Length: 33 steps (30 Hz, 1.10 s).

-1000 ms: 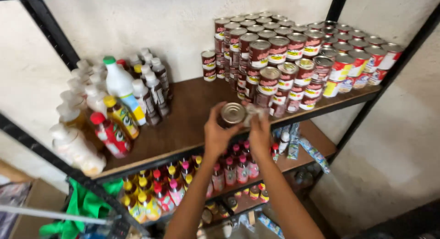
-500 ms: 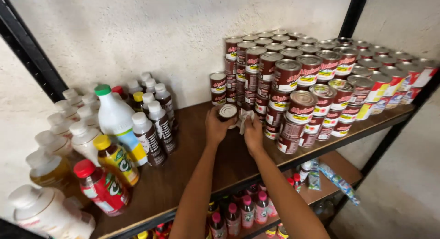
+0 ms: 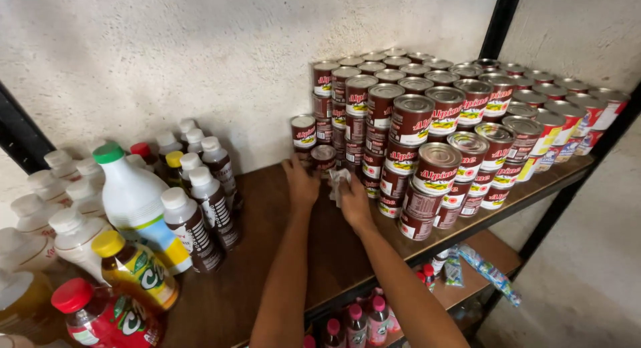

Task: Cleaning and wiping canned goods on a shelf using a cloth

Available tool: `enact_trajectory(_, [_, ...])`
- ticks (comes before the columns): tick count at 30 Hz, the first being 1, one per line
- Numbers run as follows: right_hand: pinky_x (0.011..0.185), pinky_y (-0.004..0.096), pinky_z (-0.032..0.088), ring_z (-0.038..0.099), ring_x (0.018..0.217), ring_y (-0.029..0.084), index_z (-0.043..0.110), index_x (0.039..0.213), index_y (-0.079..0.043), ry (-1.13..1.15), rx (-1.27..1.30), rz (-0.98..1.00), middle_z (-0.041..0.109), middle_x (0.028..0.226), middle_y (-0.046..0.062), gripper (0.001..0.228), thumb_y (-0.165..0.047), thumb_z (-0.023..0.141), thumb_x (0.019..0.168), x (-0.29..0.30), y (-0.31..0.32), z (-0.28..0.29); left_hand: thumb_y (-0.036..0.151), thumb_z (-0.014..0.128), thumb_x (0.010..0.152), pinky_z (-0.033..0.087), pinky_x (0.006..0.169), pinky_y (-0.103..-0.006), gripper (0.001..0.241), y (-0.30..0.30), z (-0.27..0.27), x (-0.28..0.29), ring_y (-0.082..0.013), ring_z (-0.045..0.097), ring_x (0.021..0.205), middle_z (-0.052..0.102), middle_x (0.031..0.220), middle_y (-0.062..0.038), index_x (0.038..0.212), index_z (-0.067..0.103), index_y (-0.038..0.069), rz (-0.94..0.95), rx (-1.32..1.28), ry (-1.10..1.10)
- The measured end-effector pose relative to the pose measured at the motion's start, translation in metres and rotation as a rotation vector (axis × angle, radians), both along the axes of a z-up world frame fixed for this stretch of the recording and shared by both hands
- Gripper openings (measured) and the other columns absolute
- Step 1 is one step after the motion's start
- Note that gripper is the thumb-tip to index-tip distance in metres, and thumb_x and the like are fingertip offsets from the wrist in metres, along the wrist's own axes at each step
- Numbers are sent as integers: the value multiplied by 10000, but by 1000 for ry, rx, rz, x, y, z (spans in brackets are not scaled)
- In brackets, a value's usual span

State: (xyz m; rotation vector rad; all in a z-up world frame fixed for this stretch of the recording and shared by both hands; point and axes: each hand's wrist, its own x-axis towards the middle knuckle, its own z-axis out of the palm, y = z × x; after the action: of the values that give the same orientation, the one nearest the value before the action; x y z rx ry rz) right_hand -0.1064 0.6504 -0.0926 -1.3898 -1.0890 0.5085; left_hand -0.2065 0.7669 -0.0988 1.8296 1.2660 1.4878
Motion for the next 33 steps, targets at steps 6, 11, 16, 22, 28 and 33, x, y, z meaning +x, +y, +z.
enact_trajectory(6, [1022, 523, 468, 636, 1191, 405, 654, 1251, -124, -112, -111, -27, 724, 1139, 202, 346, -330, 496, 1022, 33, 57, -34, 107, 759, 799, 582, 887, -417, 226, -6, 9, 4, -313, 697, 1018, 675, 958, -87, 1011, 715, 168, -227, 61, 122])
enact_trajectory(11, [1053, 518, 459, 626, 1225, 398, 663, 1286, -147, -131, -174, 9, 721, 1182, 194, 399, -383, 487, 1016, 26, 57, -13, 72, 709, 828, 575, 938, -460, 300, -17, 18, -2, -362, 682, 1069, 646, 1107, -135, 1123, 719, 125, -222, 56, 152])
enact_trajectory(16, [1068, 542, 447, 609, 1231, 445, 663, 1298, -77, -103, -129, 41, 701, 1205, 265, 417, -329, 493, 1013, 23, 48, -16, 43, 668, 832, 536, 1009, -535, 425, -37, 32, -6, -436, 627, 1163, 587, 1270, -192, 1252, 668, 109, -219, 40, 239])
enact_trajectory(22, [944, 508, 514, 663, 1029, 356, 674, 1220, -34, -139, 94, 148, 709, 1033, 218, 306, -157, 471, 1026, 10, 8, 3, -58, 621, 808, 467, 1099, -509, 589, -44, 43, -2, -425, 570, 1277, 564, 1358, -215, 1382, 596, 71, -230, -17, 272])
enact_trajectory(28, [978, 464, 501, 652, 1043, 264, 656, 1255, -74, -99, 78, 146, 716, 1067, 147, 288, -192, 470, 1070, 19, -117, 29, -4, 692, 842, 550, 838, -477, 197, -128, 67, 16, -400, 702, 941, 727, 922, -200, 1028, 717, 54, -145, 193, -183])
enact_trajectory(33, [1031, 523, 486, 652, 1172, 336, 632, 1289, -4, -188, 323, 18, 715, 1130, 207, 314, 6, 502, 1004, 44, -293, 59, 164, 638, 996, 513, 891, -426, 111, -288, 104, 60, -283, 675, 943, 710, 967, -148, 1056, 677, 78, -491, 307, -322])
